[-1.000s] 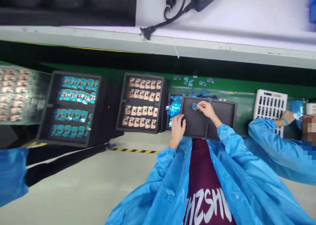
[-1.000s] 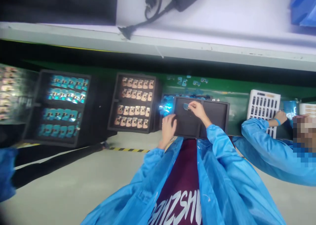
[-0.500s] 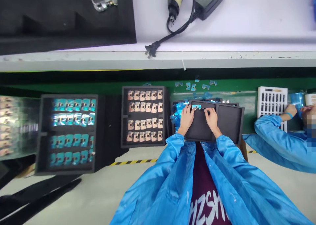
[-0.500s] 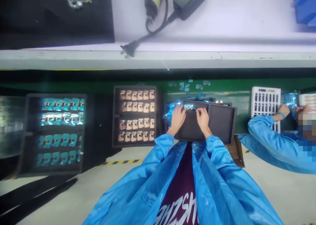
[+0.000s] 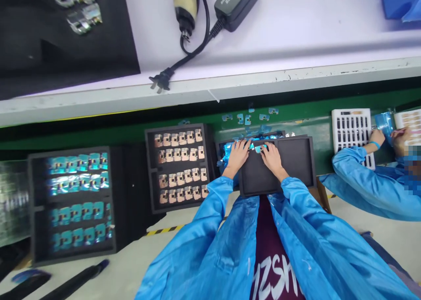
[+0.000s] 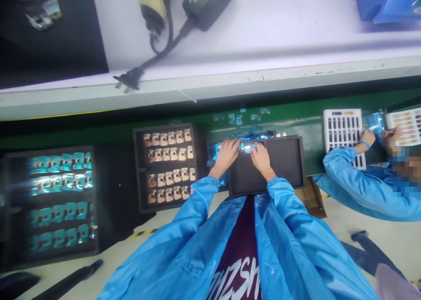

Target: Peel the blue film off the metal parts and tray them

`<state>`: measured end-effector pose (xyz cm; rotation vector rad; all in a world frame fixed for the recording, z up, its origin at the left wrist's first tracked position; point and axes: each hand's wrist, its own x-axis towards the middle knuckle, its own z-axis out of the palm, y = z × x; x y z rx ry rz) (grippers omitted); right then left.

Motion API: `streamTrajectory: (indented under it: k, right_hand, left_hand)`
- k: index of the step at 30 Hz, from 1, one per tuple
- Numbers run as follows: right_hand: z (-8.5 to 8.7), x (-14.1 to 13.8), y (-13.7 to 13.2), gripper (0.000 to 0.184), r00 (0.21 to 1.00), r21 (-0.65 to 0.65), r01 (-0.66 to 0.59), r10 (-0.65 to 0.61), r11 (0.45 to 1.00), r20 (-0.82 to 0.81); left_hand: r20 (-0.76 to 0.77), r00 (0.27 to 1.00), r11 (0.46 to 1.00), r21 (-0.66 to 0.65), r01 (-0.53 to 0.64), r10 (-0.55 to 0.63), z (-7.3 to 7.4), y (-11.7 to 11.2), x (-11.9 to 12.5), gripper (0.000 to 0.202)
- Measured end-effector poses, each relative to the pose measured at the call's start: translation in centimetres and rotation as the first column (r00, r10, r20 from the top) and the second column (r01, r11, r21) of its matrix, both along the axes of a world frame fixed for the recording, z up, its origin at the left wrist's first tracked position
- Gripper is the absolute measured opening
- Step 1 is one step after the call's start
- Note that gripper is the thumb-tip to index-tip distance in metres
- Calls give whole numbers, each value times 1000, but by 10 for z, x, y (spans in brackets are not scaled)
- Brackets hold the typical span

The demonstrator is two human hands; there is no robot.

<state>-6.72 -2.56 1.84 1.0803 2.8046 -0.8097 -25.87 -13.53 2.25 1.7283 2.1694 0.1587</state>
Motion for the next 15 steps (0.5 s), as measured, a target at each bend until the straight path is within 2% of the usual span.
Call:
streamTrajectory:
  k: [5,8,10,12,15]
  right_hand:
    - [-6,8,6,34,992,24,-117,115,993,43]
    - [-2,5,28,30,989,45,-146,145,988,15]
    - [-1,-3,59,31,990,69,-138,140,988,-25]
    - [-4,-17,106,36,996,105,-59,66,993,-68]
    - [-23,-47,186,44,997,125,81,-81,989,-9]
  left_hand:
    - [64,997,999,-3,-46,46,-1,-15,3,63]
    - [155,976,987,26,-158,152,1,-3,-5,54]
    - [211,928,947,31,-321,307,0,18,-18,47]
    - [216,863,884,3,-467,456,-7,51,-35,40]
    - [150,820,833,-49,-552,552,-28,113,-58,32]
